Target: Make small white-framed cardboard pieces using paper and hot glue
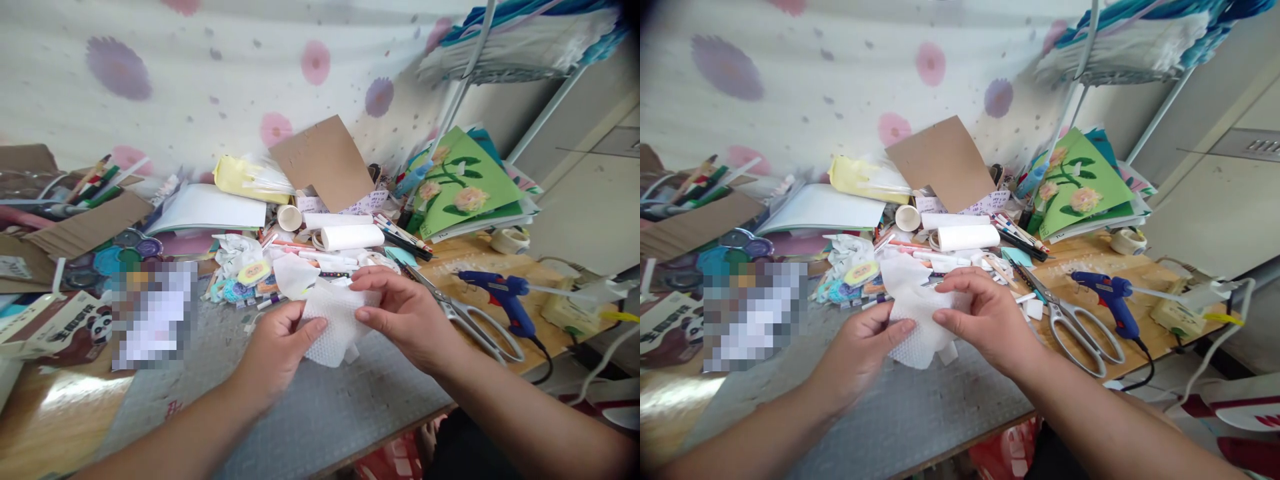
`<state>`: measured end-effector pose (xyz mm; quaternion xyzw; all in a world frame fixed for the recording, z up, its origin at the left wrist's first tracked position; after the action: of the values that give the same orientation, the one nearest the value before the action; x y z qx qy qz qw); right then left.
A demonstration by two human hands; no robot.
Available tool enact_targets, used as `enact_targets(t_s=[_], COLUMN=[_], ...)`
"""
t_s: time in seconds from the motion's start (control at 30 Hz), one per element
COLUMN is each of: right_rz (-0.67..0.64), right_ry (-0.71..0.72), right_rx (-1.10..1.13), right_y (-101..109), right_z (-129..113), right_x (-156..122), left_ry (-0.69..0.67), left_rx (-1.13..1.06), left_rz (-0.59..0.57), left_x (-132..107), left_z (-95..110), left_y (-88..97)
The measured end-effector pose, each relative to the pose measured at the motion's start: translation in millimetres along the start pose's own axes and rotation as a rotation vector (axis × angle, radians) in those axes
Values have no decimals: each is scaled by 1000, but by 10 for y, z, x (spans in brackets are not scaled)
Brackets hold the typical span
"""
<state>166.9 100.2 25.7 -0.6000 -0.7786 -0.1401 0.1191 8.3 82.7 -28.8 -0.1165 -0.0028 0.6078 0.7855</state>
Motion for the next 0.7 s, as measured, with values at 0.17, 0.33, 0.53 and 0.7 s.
enact_targets(t_s=[0.17,0.33,0.53,0.7], right_rz=[-44,-31,-1,10], right_ry=[-175,-333,-319,-280], right_rx=[-52,-17,-98,-138], right_y=[-43,-48,-3,41], right_z=[73,176,157,158], right_x=[-18,-50,-49,-55], left_ry=[-33,-59,-98,-11], left_rx=[157,285,305,68], left_rz=[51,71,84,-7], left_x=[-11,-9,-23,-12], left_z=[44,51,69,15], left_y=[45,77,91,36])
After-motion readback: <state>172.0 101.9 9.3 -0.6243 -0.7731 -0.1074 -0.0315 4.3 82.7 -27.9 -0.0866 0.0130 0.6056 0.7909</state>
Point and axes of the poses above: each hand's wrist, its own x-axis towards the middle knuckle, its own y-axis out of the back of the hand, z = x × y, the point moved 7 cm from there along x, towards the middle knuckle, and after that the axes turned 4 degrees about -z, right-handed, at the moved point
